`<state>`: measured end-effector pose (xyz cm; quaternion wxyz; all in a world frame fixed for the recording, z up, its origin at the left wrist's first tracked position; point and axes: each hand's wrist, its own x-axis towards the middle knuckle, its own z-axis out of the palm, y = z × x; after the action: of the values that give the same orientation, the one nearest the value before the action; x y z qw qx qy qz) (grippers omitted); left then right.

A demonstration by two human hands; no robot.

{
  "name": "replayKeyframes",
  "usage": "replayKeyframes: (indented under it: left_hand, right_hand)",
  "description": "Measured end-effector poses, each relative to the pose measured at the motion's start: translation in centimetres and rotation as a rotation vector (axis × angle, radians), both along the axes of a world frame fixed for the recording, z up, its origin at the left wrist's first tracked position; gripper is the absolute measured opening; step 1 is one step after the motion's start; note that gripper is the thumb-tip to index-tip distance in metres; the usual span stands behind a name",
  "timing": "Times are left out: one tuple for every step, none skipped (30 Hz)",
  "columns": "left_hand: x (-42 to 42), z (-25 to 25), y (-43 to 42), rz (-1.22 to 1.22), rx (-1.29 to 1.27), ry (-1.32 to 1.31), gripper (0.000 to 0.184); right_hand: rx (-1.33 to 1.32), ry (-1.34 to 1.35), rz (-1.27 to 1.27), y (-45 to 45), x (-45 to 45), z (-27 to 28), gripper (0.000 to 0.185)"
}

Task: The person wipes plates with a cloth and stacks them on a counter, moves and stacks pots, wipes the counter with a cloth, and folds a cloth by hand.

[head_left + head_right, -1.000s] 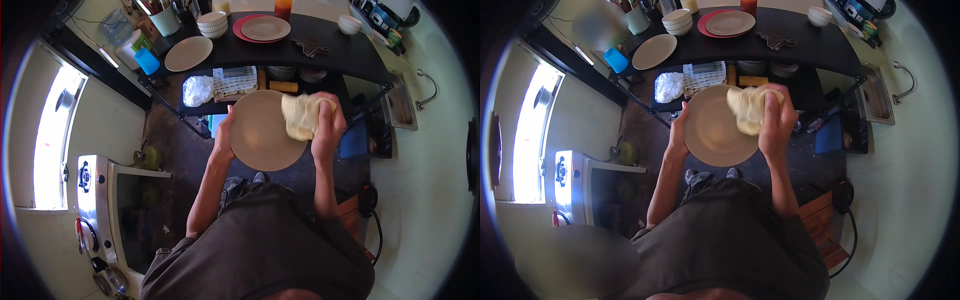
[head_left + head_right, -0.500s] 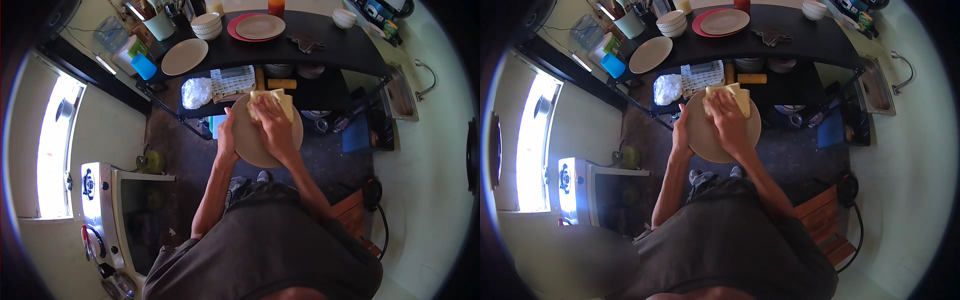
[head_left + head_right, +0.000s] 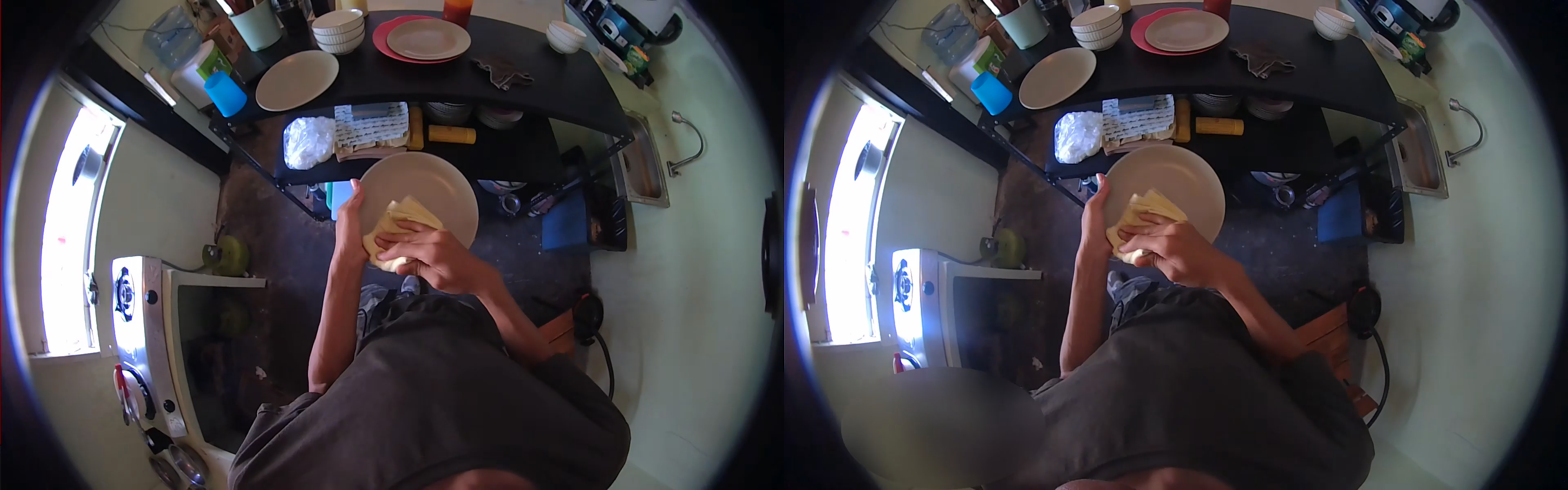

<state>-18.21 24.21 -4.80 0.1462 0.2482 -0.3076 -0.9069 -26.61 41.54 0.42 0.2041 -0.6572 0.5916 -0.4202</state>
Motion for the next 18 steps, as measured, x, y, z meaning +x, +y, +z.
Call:
replayKeyframes:
  left_hand:
    - [0.0,-0.5,-0.4,0.051,-0.026,0.010,0.054]
    - [0.3,-0.9,-0.6,0.099,-0.054,0.014,0.053]
    - [0.5,-0.5,-0.7,0.121,-0.044,0.003,0.052]
    - [0.5,-0.5,-0.9,0.133,-0.075,0.005,0.053]
    - [0.7,-0.7,-0.8,0.146,-0.100,0.005,0.053]
    - [1.0,-0.9,-0.6,0.160,-0.120,0.000,0.053]
    - [1.2,-1.0,-0.7,0.178,-0.120,0.001,0.053]
    - [1.6,-1.0,-1.0,0.197,-0.122,0.000,0.052]
    - [2.1,-1.0,-1.4,0.218,-0.123,-0.002,0.052]
    - [2.6,-0.4,-1.9,0.240,-0.107,0.002,0.052]
    - [3.2,0.5,-2.5,0.268,-0.089,0.005,0.052]
    - [4.1,0.7,-3.0,0.299,-0.067,0.001,0.053]
    - [5.0,0.5,-3.7,0.311,-0.174,0.046,0.053]
    - [5.5,0.5,-3.9,0.328,-0.187,0.020,0.053]
    - [6.3,1.0,-4.0,0.342,-0.203,-0.013,0.053]
    - [7.0,1.3,-4.1,0.351,-0.222,-0.048,0.053]
    - [7.4,1.3,-4.0,0.369,-0.222,-0.066,0.053]
    - [7.6,1.3,-3.7,0.395,-0.220,-0.065,0.053]
  right_hand:
    - [0.074,-0.028,0.025,0.3,0.0,0.8,0.028]
    - [0.120,-0.054,0.051,0.9,-0.2,1.1,0.027]
    - [0.163,-0.075,0.073,1.6,-0.7,1.4,0.026]
    - [0.207,-0.091,0.094,2.0,-1.3,1.9,0.025]
    - [0.296,-0.154,0.113,2.1,-1.8,2.8,0.022]
    - [0.369,-0.163,0.109,2.5,-2.4,3.7,0.022]
    - [0.438,-0.168,0.106,2.8,-3.3,4.7,0.024]
    - [0.506,-0.173,0.103,3.2,-4.0,5.1,0.026]
    - [0.472,-0.186,0.040,3.7,-4.5,5.2,0.029]
    - [0.438,-0.195,-0.019,4.3,-5.2,5.4,0.032]
    - [0.458,-0.200,-0.092,5.3,-6.6,4.3,0.033]
    - [0.392,-0.276,-0.162,5.8,-7.2,4.9,0.036]
    - [0.338,-0.258,-0.214,6.0,-7.7,5.7,0.038]
    - [0.280,-0.240,-0.260,5.8,-8.2,6.6,0.039]
    - [0.236,-0.179,-0.314,4.8,-8.1,7.5,0.038]
    - [0.187,-0.123,-0.371,3.8,-7.9,8.3,0.037]
    - [0.158,-0.029,-0.423,2.5,-7.7,8.8,0.033]
    - [0.052,0.058,-0.479,0.6,-7.1,8.6,0.028]
